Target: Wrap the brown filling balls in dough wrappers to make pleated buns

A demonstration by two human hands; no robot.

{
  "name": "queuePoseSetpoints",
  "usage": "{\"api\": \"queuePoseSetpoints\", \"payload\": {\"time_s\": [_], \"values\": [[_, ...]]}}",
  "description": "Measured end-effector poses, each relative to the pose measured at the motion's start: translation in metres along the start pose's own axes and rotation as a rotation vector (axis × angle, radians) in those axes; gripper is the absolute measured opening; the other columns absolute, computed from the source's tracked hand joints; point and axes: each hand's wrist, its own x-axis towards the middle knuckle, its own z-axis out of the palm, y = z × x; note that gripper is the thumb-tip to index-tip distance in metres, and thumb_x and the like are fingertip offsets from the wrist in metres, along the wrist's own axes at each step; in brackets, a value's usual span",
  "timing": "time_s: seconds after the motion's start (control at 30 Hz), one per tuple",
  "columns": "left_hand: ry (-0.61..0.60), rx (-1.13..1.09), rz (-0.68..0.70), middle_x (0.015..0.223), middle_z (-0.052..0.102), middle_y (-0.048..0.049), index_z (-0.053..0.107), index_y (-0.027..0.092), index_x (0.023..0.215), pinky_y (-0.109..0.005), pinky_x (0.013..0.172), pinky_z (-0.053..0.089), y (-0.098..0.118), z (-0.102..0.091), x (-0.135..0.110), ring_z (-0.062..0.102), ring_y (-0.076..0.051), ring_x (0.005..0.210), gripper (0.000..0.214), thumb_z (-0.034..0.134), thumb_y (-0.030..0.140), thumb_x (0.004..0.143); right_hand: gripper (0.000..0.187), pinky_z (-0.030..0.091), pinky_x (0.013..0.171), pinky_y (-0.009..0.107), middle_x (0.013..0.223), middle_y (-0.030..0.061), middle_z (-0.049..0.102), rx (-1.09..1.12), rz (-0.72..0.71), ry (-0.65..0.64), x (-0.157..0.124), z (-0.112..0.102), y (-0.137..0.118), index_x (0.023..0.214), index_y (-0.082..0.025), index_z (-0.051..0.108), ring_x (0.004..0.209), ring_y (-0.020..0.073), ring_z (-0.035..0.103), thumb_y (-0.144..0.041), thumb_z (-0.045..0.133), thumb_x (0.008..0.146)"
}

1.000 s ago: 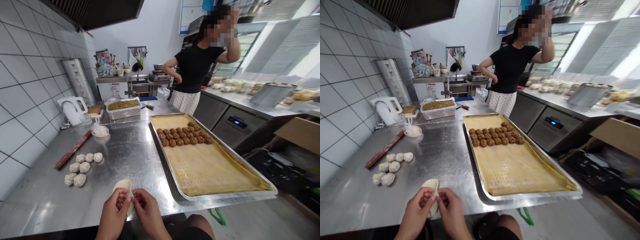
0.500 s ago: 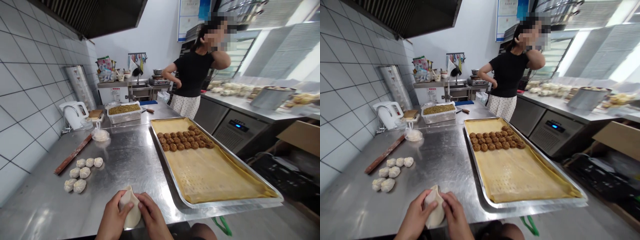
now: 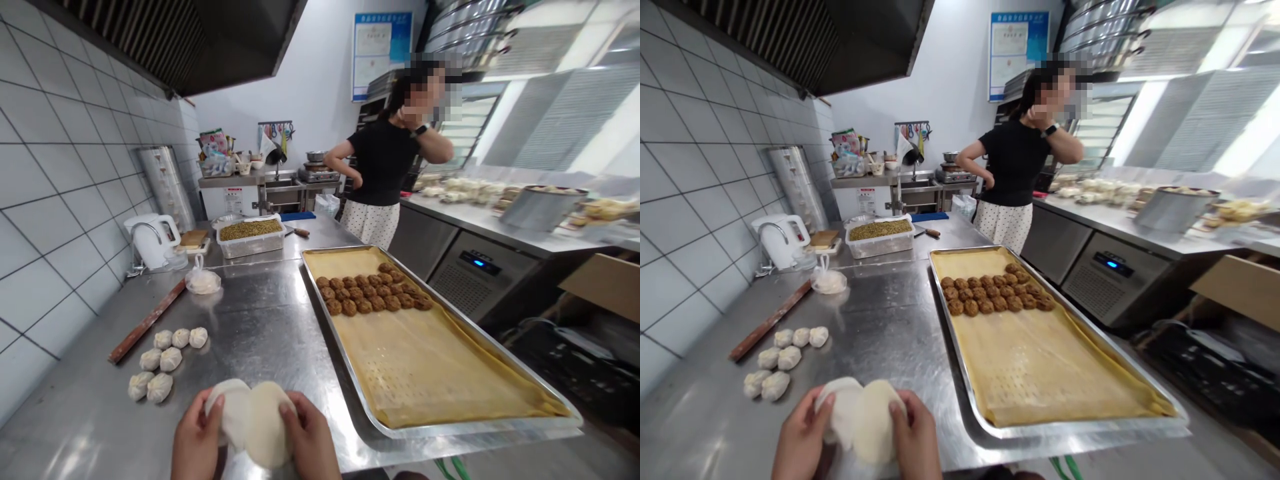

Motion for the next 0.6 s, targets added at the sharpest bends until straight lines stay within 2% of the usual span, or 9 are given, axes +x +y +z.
{"api": "queuePoseSetpoints", "payload": {"time_s": [0.07,0.1,0.17,0.23,0.3,0.37,0.43,0.5,0.6], "values": [[0.145,-0.053,-0.039,0.097,0.081,-0.0081,0.07,0.018,0.114,-0.032,0.077,0.059,-0.001,-0.011,0.005,0.075,-0.028,0.091,0.072,0.071,0.076,0.071,0.046,0.06,0.08,0.04,0.102,0.0135,0.08,-0.047,-0.019,0.142,0.015,-0.009,0.0,0.114,-0.016,0.075,0.092,0.0319,0.075,-0.053,0.056,0.094],[0.174,-0.077,-0.051,0.099,0.081,-0.009,0.069,0.017,0.114,-0.032,0.078,0.06,0.0,-0.016,0.006,0.076,-0.029,0.091,0.073,0.073,0.076,0.07,0.049,0.059,0.09,0.044,0.113,0.016,0.078,-0.066,-0.031,0.205,0.022,-0.014,-0.001,0.12,-0.015,0.072,0.103,0.0338,0.073,-0.053,0.056,0.094],[0.141,-0.125,-0.047,0.1,0.08,-0.0105,0.068,0.016,0.117,-0.031,0.075,0.06,0.006,-0.019,0.002,0.076,-0.028,0.088,0.075,0.077,0.073,0.069,0.055,0.047,0.113,0.052,0.138,0.0196,0.067,-0.113,-0.096,0.318,0.031,-0.02,-0.006,0.13,-0.014,0.067,0.129,0.037,0.062,-0.052,0.058,0.091],[0.051,-0.163,0.007,0.1,0.08,-0.0101,0.064,0.016,0.126,-0.029,0.068,0.06,0.015,-0.016,-0.008,0.075,-0.025,0.079,0.078,0.079,0.069,0.071,0.058,0.035,0.123,0.054,0.148,0.0196,0.059,-0.15,-0.19,0.365,0.029,-0.016,-0.012,0.132,-0.016,0.067,0.14,0.0371,0.052,-0.054,0.062,0.089],[-0.012,-0.178,0.089,0.103,0.079,-0.0088,0.061,0.019,0.136,-0.027,0.066,0.06,0.024,-0.009,-0.019,0.074,-0.021,0.074,0.079,0.077,0.067,0.075,0.053,0.044,0.116,0.051,0.137,0.0186,0.067,-0.111,-0.177,0.25,0.017,-0.003,-0.016,0.124,-0.018,0.072,0.13,0.0356,0.06,-0.058,0.065,0.09],[-0.049,-0.152,0.149,0.105,0.078,-0.0077,0.062,0.021,0.138,-0.027,0.07,0.06,0.029,-0.004,-0.028,0.073,-0.02,0.077,0.073,0.072,0.066,0.081,0.054,0.058,0.094,0.044,0.109,0.0161,0.077,0.062,0.03,-0.025,0.0,0.014,-0.014,0.11,-0.018,0.076,0.104,0.0319,0.072,-0.067,0.062,0.091],[-0.113,-0.076,0.205,0.104,0.078,-0.0076,0.071,0.022,0.127,-0.027,0.075,0.061,0.03,-0.004,-0.031,0.073,-0.021,0.082,0.059,0.069,0.064,0.085,0.065,0.059,0.073,0.037,0.084,0.0116,0.076,0.314,0.271,-0.241,-0.015,0.029,-0.009,0.093,-0.016,0.077,0.079,0.0269,0.073,-0.077,0.057,0.09],[-0.205,0.038,0.278,0.104,0.078,-0.0075,0.078,0.023,0.111,-0.025,0.073,0.06,0.026,-0.008,-0.031,0.072,-0.02,0.081,0.044,0.067,0.059,0.089,0.064,0.052,0.061,0.029,0.068,0.0047,0.069,0.494,0.362,-0.259,-0.024,0.036,-0.004,0.08,-0.016,0.072,0.063,0.0201,0.066,-0.079,0.066,0.082],[-0.251,0.144,0.389,0.104,0.077,-0.0061,0.08,0.025,0.101,-0.021,0.062,0.057,0.011,-0.009,-0.035,0.067,-0.015,0.07,0.035,0.067,0.056,0.09,0.051,0.044,0.056,0.023,0.064,-0.0004,0.064,0.452,0.246,-0.119,-0.027,0.031,-0.008,0.078,-0.017,0.068,0.058,0.0147,0.058,-0.066,0.083,0.075]]}}
